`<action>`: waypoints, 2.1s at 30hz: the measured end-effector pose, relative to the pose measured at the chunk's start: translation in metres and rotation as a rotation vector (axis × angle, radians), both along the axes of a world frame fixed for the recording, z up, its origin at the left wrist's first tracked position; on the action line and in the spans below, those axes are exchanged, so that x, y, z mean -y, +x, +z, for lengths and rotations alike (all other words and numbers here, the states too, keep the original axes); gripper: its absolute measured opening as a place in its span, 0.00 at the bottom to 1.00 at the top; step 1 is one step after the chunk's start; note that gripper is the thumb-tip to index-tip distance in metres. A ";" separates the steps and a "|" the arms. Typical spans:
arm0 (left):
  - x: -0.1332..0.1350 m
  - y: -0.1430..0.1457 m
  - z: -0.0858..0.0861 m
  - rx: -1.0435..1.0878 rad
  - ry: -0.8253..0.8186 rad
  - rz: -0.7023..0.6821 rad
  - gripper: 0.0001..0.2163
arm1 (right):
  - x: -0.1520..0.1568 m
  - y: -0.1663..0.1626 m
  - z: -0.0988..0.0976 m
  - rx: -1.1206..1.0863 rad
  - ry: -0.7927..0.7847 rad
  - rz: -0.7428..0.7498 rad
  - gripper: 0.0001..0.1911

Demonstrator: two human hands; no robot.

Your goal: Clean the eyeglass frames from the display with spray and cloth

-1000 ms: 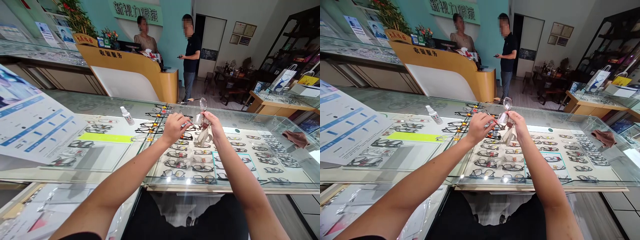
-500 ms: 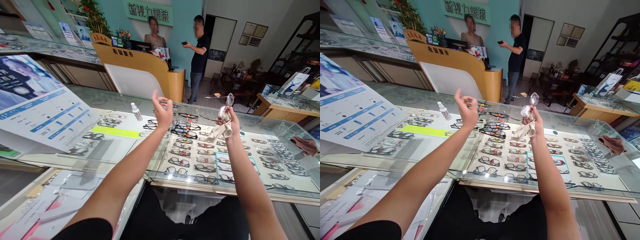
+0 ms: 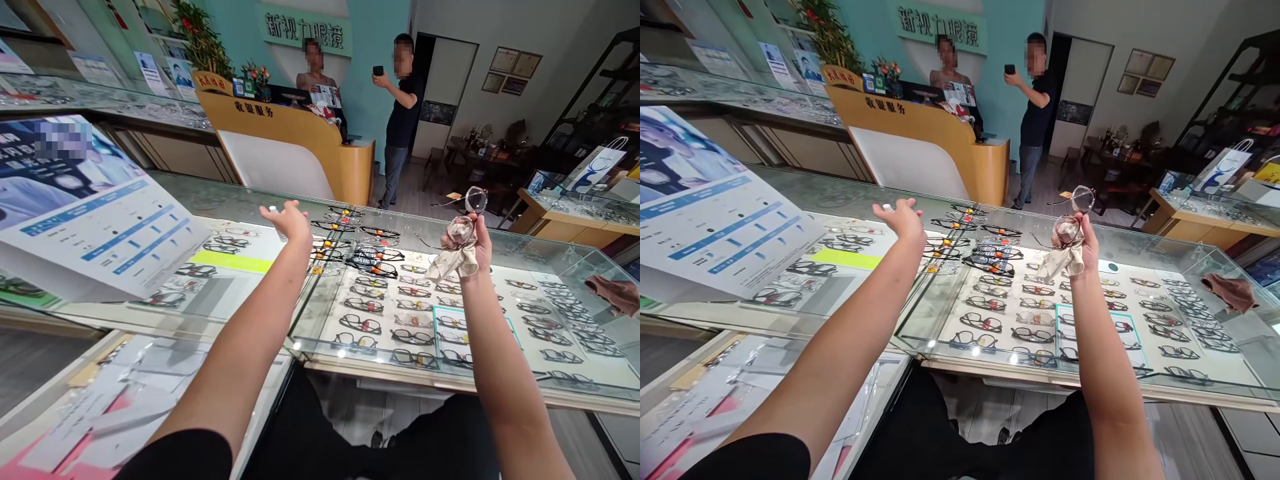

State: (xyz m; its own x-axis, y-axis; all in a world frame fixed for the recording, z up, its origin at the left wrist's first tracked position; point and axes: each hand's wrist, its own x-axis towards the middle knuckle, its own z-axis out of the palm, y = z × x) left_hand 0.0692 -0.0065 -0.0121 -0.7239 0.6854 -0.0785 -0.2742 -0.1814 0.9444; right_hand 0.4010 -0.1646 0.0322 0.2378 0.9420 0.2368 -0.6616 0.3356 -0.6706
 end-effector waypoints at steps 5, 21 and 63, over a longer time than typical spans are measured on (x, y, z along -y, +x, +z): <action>-0.007 -0.003 -0.010 -0.018 -0.037 0.007 0.27 | 0.003 -0.001 0.000 0.073 0.056 0.040 0.14; 0.020 0.023 -0.004 -0.459 0.274 -0.156 0.07 | -0.001 -0.012 -0.010 0.341 -0.025 -0.020 0.21; 0.099 0.092 0.000 -0.313 0.372 -1.263 0.28 | 0.010 -0.062 -0.018 0.739 -0.090 0.114 0.24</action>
